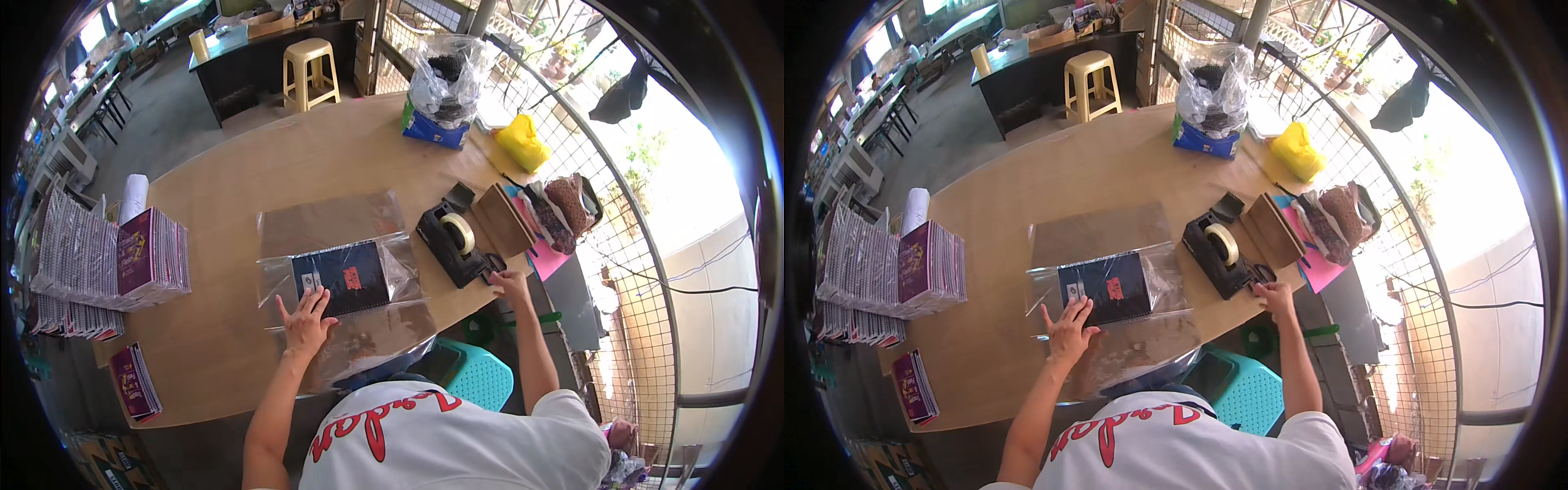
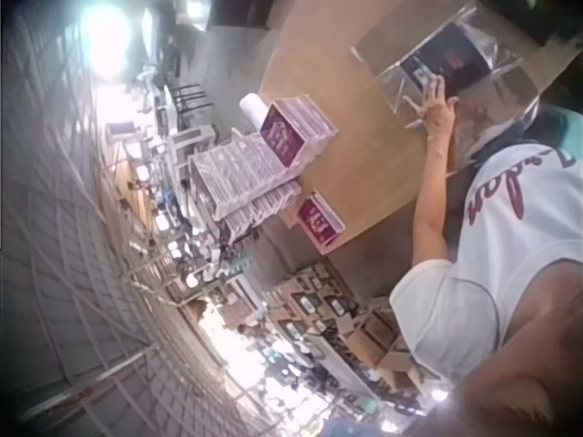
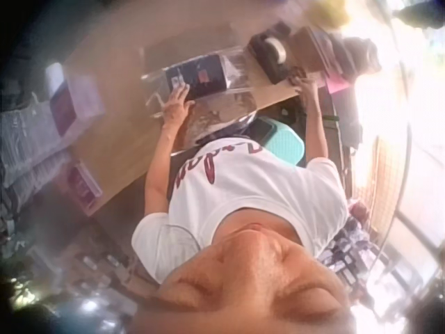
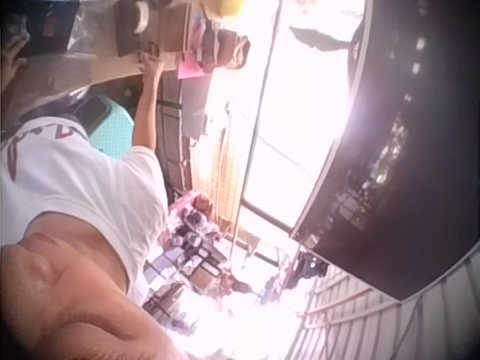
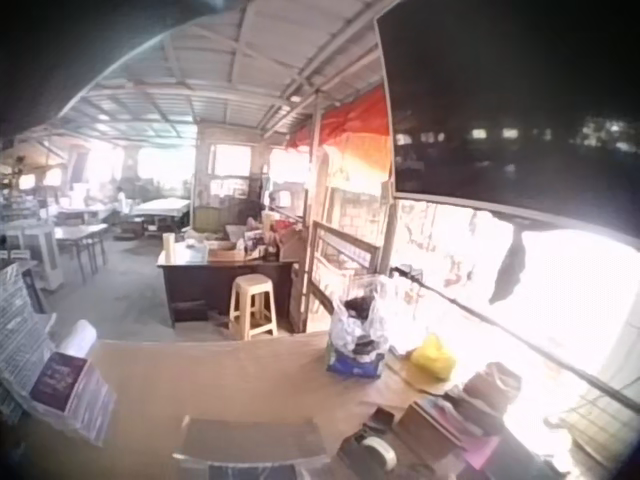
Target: The person takes books from a stack on a table, places each one onto a plastic sheet, and wraps the plastic around it using adhesive tape from a dispenser.
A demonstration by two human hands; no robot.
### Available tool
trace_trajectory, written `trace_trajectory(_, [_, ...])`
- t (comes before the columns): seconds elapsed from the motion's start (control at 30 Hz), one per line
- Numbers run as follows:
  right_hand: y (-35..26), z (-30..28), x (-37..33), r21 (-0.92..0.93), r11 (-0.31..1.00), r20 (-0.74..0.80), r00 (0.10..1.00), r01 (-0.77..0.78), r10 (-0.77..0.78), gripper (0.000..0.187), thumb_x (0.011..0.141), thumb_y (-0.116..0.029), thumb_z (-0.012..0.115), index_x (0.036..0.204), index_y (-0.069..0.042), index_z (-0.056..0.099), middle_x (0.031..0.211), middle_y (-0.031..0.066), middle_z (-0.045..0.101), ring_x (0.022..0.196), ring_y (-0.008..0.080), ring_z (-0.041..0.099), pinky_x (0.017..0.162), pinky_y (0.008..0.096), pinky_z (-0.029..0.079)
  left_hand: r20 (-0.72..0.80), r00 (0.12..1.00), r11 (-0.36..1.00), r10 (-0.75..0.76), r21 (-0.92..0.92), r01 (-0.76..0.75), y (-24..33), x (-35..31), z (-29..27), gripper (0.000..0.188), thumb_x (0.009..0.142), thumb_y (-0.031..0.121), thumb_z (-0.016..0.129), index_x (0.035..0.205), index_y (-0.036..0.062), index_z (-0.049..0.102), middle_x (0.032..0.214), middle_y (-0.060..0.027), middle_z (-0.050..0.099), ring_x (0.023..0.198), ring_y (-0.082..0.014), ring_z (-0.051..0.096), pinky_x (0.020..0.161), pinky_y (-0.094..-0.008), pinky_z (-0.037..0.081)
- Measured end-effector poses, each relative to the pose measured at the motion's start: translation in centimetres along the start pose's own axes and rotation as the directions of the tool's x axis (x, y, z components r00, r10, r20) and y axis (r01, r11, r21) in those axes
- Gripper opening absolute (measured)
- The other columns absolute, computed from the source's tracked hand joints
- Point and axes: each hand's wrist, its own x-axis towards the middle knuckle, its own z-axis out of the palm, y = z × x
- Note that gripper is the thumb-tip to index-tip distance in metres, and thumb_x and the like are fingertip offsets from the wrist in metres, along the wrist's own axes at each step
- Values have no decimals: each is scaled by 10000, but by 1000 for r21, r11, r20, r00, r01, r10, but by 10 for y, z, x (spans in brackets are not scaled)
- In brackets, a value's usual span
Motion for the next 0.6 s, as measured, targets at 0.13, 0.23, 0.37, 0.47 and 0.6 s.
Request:
trace_trajectory(0.13, [95, 41, -6, 714, 356, 502, 795, -603, 341, 159, 967, -214, 618, 987, -57, 623, 730, 39, 591, 659, 199, 610, 642, 381, 540, -17, 1000, 1000, 11, -23, -11, 1, 5, 0, 633, 805, 417, 713, 1386, 221, 555, 1419, 49, 542, 1325, -187, 506, 1148, -701, 41])
trace_trajectory(0.23, [-3, 119, -82, 729, 534, 352, 903, -429, 246, 150, 961, -180, 643, 1014, -41, 653, 708, 28, 586, 623, 165, 600, 609, 325, 532, -15, 1000, 1000, -9, 12, 9, -5, -6, 1, 627, 806, 439, 709, 1375, 222, 564, 1432, 54, 530, 1326, -182, 505, 1132, -715, 91])
trace_trajectory(0.37, [-128, 225, -115, 404, 892, 397, 839, 205, -372, 457, 895, -154, 730, 1324, -78, 593, 692, 10, 583, 602, 75, 558, 548, 208, 470, -31, 1000, 1000, 1, 14, -1, -7, -6, 4, 628, 825, 467, 672, 1387, 215, 550, 1439, 47, 526, 1340, -177, 489, 1137, -714, 73])
trace_trajectory(0.47, [-136, 290, -97, 177, 940, 372, 865, 290, -337, 761, 853, -220, 770, 1493, -73, 385, 748, 90, 665, 644, 176, 652, 593, 304, 524, -22, 1000, 1000, 11, 4, -11, -3, -2, 0, 621, 847, 453, 665, 1401, 204, 535, 1444, 42, 522, 1344, -179, 486, 1136, -715, 68])
trace_trajectory(0.6, [-131, 295, -80, -615, 673, 370, 904, 412, -215, 1207, 755, -410, 817, 1576, -118, -18, 905, 250, 709, 837, 414, 702, 743, 475, 546, 7, 1000, 998, -16, -56, 16, 10, -1, -19, 580, 855, 494, 652, 1386, 286, 548, 1446, 12, 510, 1348, -208, 478, 1118, -732, 84])
